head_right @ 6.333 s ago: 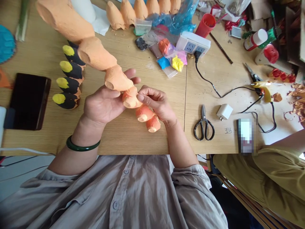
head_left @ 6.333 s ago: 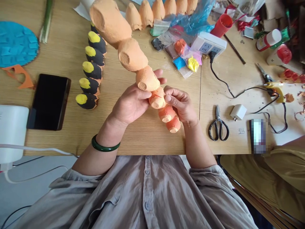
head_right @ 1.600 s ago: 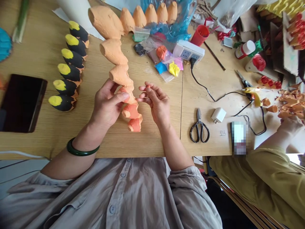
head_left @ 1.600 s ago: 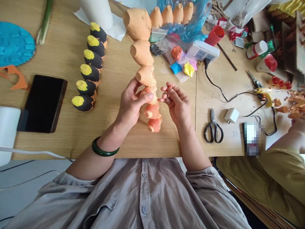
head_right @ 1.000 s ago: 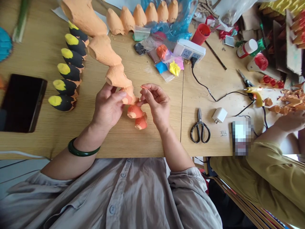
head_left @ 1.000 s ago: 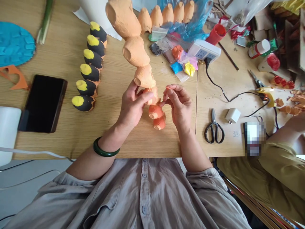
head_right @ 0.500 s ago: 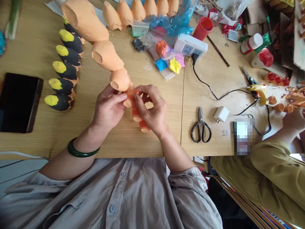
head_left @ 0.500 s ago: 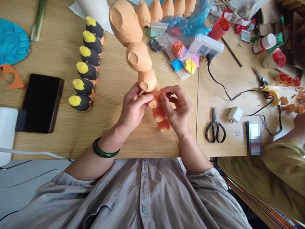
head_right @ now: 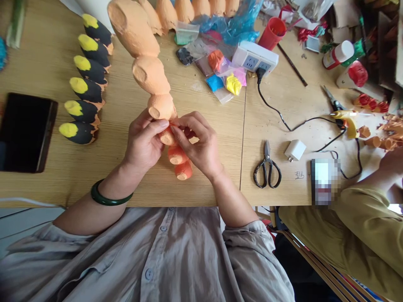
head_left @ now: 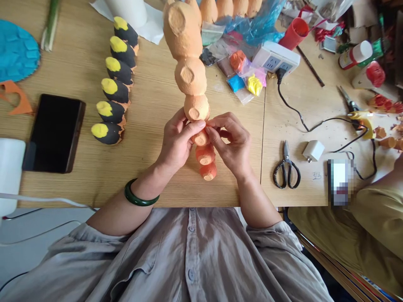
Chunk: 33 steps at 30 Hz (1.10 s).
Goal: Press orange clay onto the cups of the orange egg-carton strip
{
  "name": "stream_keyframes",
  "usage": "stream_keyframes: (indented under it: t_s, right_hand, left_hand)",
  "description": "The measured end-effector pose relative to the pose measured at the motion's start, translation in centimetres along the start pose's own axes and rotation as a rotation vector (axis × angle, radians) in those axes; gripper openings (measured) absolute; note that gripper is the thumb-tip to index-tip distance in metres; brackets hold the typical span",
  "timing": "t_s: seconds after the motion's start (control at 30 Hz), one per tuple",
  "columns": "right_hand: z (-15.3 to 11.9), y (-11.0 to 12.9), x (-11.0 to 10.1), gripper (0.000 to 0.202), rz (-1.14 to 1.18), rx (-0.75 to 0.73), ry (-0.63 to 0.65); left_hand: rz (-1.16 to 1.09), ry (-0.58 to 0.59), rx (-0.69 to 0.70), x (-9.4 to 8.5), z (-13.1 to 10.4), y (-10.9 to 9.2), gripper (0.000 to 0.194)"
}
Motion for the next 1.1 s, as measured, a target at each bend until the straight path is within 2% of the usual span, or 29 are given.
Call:
stream_keyframes:
  t_s: [0.07,0.17,0.3,0.47,0.73,0.83,1.0,1.1]
  right_hand:
    - [0.1,-0.1,-0.1,0.038,-0.011,0.025,0.016]
    - [0.2,-0.2,-0.3,0.042,0.005,0.033,0.036]
    - [0.1,-0.2,-0.1,0.035,0.01,-0.004,0.048]
    - [-0.3,-0.1,0.2,0.019,-0.001,-0.125,0.034]
    - [-0.6,-0.1,0.3,0.019,-0.137,-0.195,0.053]
    - [-0.7,0.1,0.5,0.015,-0.203,-0.274,0.06]
    - [-1.0,0.1,1.0,0.019,-0.326,-0.493,0.082]
    - [-1.2,-0.6,0.9,0.022,-0.497,-0.516,0.111]
  left_hand:
    - [0.023,-0.006,0.003,0.0,0.1,0.4,0.035]
    - [0.012,-0.039,0.0,0.0,0.1,0.7,0.034]
    - [-0.037,-0.083,0.019,0.0,0.0,0.6,0.029]
    - [-0.153,-0.115,0.008,-0.1,0.2,0.3,0.021]
    - [-0.166,-0.136,-0.012,-0.6,0.3,-0.2,0.023]
    - [-0.186,-0.153,-0.012,-0.8,0.4,-0.5,0.023]
    - [-0.165,-0.138,-0.043,-1.2,0.5,-0.4,0.023]
    - [-0.122,-0.108,-0.043,-1.6,0.6,-0.3,0.027]
Point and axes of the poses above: each hand's wrist, its own z-axis towards the middle knuckle, its own x-axis out of the palm, y = z × x, the point moved 4 cm from there along z, towards the middle knuckle, and after that the axes turned 15 degrees about z, right-handed, at the moved point
